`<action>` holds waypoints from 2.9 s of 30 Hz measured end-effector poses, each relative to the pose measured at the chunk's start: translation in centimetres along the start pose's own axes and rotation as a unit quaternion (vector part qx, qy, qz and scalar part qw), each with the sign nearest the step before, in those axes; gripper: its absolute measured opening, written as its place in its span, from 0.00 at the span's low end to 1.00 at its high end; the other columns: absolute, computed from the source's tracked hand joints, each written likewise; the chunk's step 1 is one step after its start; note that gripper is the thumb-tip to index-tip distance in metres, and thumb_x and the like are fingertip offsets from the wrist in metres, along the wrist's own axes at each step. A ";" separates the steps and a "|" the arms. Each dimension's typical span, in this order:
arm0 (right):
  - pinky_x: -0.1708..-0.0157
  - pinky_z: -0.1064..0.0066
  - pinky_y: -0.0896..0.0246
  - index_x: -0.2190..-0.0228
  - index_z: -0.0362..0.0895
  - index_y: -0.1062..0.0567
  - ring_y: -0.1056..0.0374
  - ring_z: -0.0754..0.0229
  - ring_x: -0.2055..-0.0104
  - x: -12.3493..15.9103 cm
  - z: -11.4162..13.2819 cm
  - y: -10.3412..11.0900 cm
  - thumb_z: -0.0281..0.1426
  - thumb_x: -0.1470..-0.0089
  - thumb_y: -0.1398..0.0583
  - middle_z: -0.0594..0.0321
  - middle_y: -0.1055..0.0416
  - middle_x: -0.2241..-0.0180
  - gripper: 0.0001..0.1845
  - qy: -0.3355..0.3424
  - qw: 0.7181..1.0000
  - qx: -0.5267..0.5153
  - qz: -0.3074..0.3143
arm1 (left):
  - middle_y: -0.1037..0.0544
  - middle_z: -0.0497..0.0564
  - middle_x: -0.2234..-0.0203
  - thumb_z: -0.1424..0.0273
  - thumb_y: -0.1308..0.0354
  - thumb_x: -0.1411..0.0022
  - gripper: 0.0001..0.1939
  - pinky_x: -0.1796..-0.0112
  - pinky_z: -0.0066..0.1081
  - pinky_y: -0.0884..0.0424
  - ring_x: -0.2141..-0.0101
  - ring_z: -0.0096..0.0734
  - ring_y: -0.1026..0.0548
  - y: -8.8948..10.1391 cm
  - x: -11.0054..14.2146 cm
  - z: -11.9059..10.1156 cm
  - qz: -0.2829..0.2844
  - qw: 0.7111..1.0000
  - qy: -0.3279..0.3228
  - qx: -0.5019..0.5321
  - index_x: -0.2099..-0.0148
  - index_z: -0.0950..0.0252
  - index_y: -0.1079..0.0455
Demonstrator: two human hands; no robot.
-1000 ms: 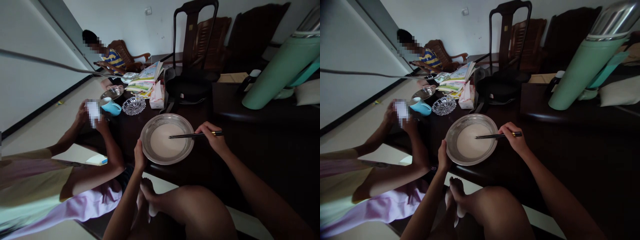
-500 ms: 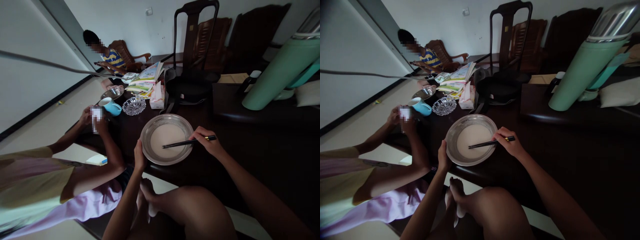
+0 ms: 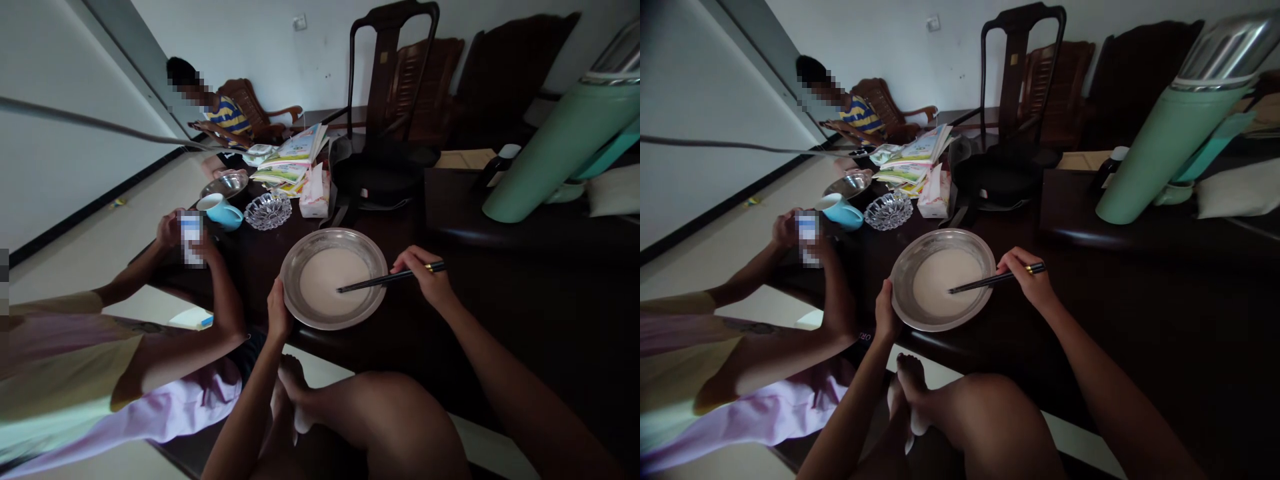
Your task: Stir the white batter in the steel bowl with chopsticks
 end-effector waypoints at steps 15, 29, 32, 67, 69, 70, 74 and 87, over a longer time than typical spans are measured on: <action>0.63 0.66 0.36 0.74 0.47 0.20 0.29 0.58 0.67 0.1 0.0 -0.4 0.43 0.39 0.41 0.62 0.24 0.73 0.18 0.036 0.997 0.049 0.052 | 0.20 0.56 0.52 0.47 0.54 0.34 0.32 0.45 0.39 0.34 0.48 0.44 0.26 0.0 -0.2 0.3 0.008 1.000 -0.012 0.004 0.48 0.67 0.24; 0.66 0.66 0.36 0.75 0.46 0.22 0.30 0.60 0.71 0.1 -0.1 -0.3 0.45 0.38 0.43 0.63 0.25 0.76 0.20 0.010 1.000 0.016 0.013 | 0.19 0.55 0.52 0.50 0.53 0.34 0.29 0.45 0.37 0.34 0.48 0.43 0.26 -0.1 0.0 -0.3 0.006 1.000 -0.002 0.009 0.48 0.66 0.24; 0.64 0.65 0.35 0.74 0.47 0.20 0.29 0.58 0.68 0.1 0.0 -0.8 0.45 0.40 0.41 0.62 0.24 0.73 0.19 0.035 0.996 0.045 0.069 | 0.19 0.55 0.52 0.50 0.55 0.34 0.30 0.45 0.38 0.34 0.48 0.43 0.26 -0.1 0.1 -0.4 0.003 1.000 0.004 0.007 0.48 0.67 0.24; 0.64 0.63 0.31 0.70 0.47 0.23 0.24 0.55 0.70 0.0 -0.8 -0.2 0.53 0.42 0.42 0.62 0.22 0.76 0.23 -0.001 0.999 0.006 -0.036 | 0.20 0.58 0.53 0.50 0.52 0.35 0.28 0.39 0.42 0.41 0.44 0.46 0.29 0.0 -0.3 0.4 0.017 0.999 -0.025 0.031 0.53 0.66 0.23; 0.65 0.63 0.31 0.70 0.47 0.24 0.24 0.55 0.72 0.1 -0.7 -0.4 0.53 0.41 0.44 0.62 0.22 0.78 0.23 -0.002 1.000 -0.006 -0.023 | 0.20 0.58 0.52 0.50 0.52 0.36 0.28 0.39 0.43 0.41 0.44 0.47 0.29 -0.1 -0.4 0.7 0.019 0.999 -0.026 0.037 0.52 0.67 0.23; 0.66 0.64 0.31 0.70 0.47 0.24 0.24 0.55 0.71 0.2 -0.7 -0.7 0.53 0.41 0.43 0.62 0.22 0.77 0.23 0.002 1.000 -0.004 -0.003 | 0.20 0.58 0.52 0.50 0.52 0.36 0.28 0.39 0.44 0.41 0.44 0.47 0.29 -0.1 -0.4 0.8 0.019 0.999 -0.026 0.042 0.52 0.66 0.24; 0.64 0.64 0.31 0.72 0.46 0.21 0.24 0.54 0.66 0.2 -0.5 -1.1 0.51 0.43 0.40 0.59 0.20 0.71 0.22 0.033 0.998 0.040 0.019 | 0.21 0.57 0.51 0.50 0.52 0.35 0.27 0.39 0.43 0.40 0.44 0.46 0.29 -0.2 -0.4 0.6 0.020 0.998 -0.027 0.054 0.51 0.66 0.24; 0.65 0.64 0.32 0.74 0.47 0.23 0.26 0.56 0.70 0.0 -0.4 -0.5 0.49 0.40 0.42 0.62 0.24 0.76 0.21 0.022 0.998 0.042 -0.031 | 0.20 0.58 0.52 0.49 0.53 0.35 0.29 0.40 0.43 0.39 0.45 0.46 0.28 -0.2 -0.2 0.2 0.016 0.999 -0.031 0.038 0.51 0.67 0.23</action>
Point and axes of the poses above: each hand's wrist, its own x-axis away from the middle knuckle, its own y-axis out of the back of the hand, z = x × y, the point moved 3 cm from there along -x, towards the middle knuckle
